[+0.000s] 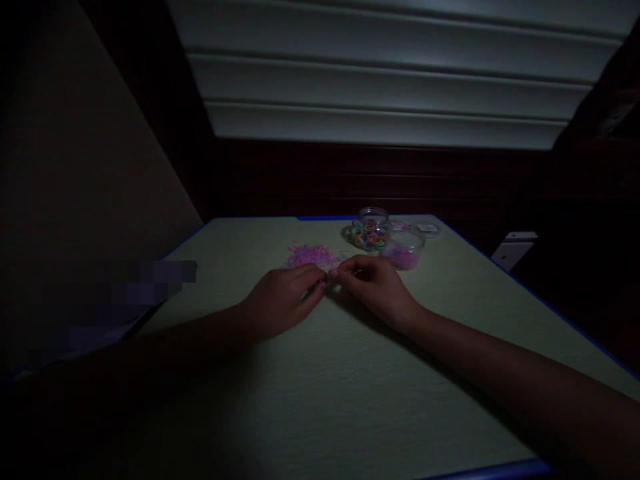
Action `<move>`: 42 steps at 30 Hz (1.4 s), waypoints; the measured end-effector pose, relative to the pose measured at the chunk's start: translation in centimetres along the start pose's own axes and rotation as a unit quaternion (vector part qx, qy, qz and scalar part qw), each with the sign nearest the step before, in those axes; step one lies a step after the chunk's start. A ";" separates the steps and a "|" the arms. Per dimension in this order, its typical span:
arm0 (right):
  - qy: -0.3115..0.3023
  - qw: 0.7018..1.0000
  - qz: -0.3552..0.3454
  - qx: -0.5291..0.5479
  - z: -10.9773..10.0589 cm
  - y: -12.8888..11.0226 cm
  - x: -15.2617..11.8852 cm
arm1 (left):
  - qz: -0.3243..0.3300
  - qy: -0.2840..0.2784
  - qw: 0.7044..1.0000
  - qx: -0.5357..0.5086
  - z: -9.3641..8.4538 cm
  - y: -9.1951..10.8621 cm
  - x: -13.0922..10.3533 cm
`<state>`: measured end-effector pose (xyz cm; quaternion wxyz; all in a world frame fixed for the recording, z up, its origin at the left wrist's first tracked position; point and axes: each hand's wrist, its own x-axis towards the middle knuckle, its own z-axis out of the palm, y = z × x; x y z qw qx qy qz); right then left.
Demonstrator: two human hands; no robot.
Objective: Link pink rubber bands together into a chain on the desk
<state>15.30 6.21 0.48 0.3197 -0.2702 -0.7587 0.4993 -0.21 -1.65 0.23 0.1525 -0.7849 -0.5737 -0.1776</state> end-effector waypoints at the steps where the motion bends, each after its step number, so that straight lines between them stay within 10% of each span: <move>1: 0.002 1.000 -0.006 -0.009 0.0 0.0 0.0 | 0.003 -0.001 1.000 0.008 0.0 0.0 0.0; 42: -0.002 1.000 0.006 0.025 -0.3 0.4 0.3 | -0.047 -0.001 0.997 -0.067 0.4 -0.3 0.1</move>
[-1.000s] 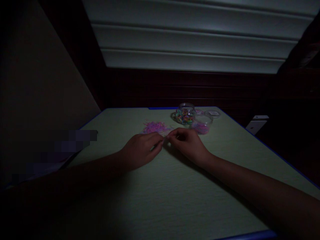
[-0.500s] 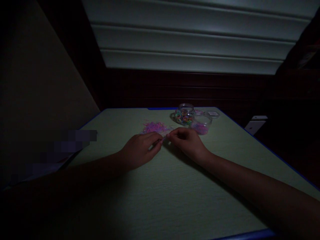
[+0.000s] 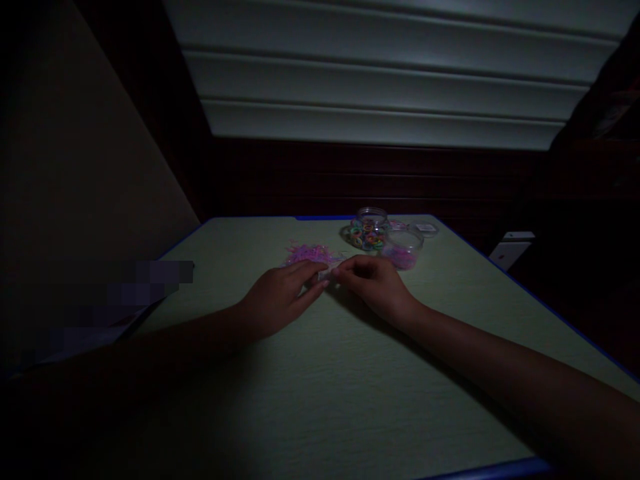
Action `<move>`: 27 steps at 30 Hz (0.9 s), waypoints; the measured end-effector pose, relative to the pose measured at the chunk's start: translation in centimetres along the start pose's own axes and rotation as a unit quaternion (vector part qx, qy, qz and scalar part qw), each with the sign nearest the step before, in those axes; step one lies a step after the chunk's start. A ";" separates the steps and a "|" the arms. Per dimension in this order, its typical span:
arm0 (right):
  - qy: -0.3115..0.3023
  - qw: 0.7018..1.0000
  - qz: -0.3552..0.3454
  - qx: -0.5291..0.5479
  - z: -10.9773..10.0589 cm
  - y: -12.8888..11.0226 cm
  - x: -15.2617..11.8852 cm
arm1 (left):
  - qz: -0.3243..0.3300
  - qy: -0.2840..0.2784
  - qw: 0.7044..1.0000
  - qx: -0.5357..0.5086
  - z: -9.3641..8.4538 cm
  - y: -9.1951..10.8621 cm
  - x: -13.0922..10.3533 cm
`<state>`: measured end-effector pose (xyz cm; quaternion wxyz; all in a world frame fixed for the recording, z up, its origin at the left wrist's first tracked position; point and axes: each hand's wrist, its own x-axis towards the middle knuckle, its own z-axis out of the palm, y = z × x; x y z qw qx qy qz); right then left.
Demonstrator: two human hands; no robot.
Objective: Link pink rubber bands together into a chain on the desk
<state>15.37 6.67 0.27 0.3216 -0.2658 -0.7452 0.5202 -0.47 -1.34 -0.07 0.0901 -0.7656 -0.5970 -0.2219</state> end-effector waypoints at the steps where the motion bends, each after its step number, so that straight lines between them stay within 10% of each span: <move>1: -0.004 1.000 -0.002 0.000 0.0 0.0 0.0 | 0.005 -0.002 1.000 -0.004 0.1 0.0 0.0; 27: -0.041 0.998 0.034 -0.011 -0.1 -0.1 0.1 | 0.019 0.020 1.000 0.013 0.0 -0.1 -0.1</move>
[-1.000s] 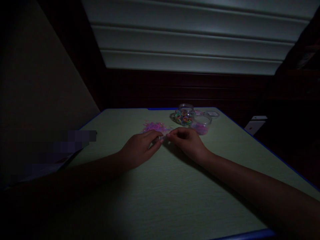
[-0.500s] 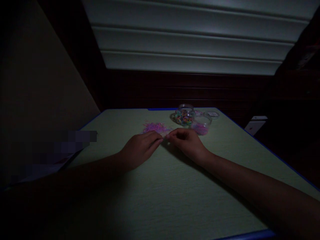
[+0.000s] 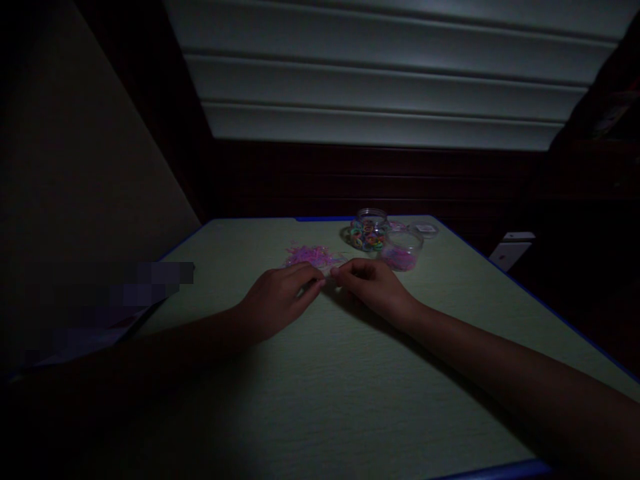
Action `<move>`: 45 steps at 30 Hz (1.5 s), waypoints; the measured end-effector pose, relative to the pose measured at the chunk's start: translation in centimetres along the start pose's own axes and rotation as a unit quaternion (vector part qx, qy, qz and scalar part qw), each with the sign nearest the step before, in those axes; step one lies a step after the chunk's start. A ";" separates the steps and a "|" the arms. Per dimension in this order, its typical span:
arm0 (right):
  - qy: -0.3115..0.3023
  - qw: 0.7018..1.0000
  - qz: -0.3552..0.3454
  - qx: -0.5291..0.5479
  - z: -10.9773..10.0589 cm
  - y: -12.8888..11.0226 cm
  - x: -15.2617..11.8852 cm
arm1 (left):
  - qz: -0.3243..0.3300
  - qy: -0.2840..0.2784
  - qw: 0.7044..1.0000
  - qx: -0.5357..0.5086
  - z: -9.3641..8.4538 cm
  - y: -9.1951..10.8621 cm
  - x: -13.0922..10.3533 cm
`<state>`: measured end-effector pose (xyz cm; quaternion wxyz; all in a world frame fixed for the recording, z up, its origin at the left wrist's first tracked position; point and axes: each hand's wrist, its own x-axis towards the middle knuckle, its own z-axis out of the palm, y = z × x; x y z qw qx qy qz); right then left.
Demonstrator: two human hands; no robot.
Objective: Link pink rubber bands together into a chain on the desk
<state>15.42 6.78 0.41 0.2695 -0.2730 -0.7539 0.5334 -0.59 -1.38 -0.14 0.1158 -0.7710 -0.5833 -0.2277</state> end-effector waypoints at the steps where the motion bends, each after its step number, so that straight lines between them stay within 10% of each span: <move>1: -0.002 1.000 0.000 -0.003 0.0 0.0 0.0 | 0.000 -0.001 1.000 -0.002 0.0 0.0 0.0; 45: 0.031 0.999 -0.032 -0.029 0.1 0.3 0.0 | -0.009 0.009 1.000 -0.012 0.0 0.1 0.0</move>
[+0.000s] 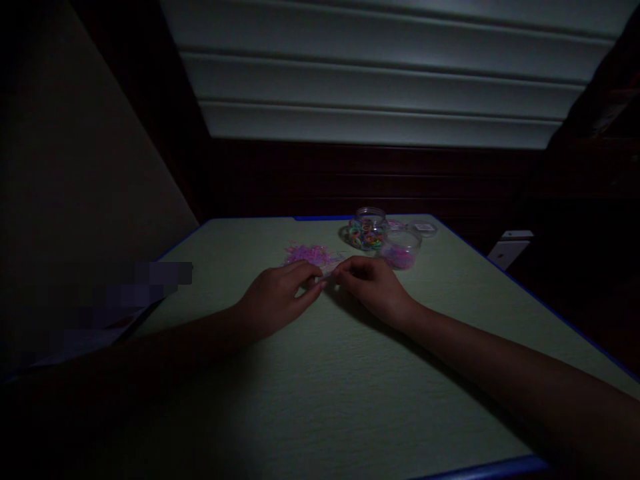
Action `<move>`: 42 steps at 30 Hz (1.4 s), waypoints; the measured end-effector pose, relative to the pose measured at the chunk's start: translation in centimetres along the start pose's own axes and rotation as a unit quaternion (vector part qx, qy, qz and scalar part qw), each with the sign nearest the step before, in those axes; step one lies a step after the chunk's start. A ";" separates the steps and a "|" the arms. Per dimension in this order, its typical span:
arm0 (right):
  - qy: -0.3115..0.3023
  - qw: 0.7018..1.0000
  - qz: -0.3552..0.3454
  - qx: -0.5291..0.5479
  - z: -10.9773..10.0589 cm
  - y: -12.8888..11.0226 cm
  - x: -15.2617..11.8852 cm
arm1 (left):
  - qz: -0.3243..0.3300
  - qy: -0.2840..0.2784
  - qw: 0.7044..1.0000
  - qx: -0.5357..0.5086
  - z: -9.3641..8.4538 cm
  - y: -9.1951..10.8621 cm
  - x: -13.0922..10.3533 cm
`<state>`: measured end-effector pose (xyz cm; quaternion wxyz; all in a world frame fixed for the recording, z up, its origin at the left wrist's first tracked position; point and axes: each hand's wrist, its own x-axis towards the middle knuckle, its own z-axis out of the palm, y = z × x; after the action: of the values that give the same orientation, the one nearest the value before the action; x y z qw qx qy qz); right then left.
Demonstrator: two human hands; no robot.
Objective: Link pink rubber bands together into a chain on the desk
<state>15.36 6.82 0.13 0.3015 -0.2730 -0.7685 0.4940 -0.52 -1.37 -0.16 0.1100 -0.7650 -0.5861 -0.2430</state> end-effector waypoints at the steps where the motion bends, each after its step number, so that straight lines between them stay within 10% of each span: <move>1: 0.002 1.000 -0.002 -0.001 0.0 0.0 0.0 | -0.002 0.002 1.000 0.000 0.0 0.0 0.0; 42: 0.000 1.000 0.011 -0.018 -0.1 0.1 0.2 | 0.005 -0.003 1.000 0.013 0.0 -0.2 0.0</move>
<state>15.27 7.02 0.14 0.2910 -0.2870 -0.7744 0.4831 -0.74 -1.28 -0.19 0.1197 -0.7672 -0.5857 -0.2322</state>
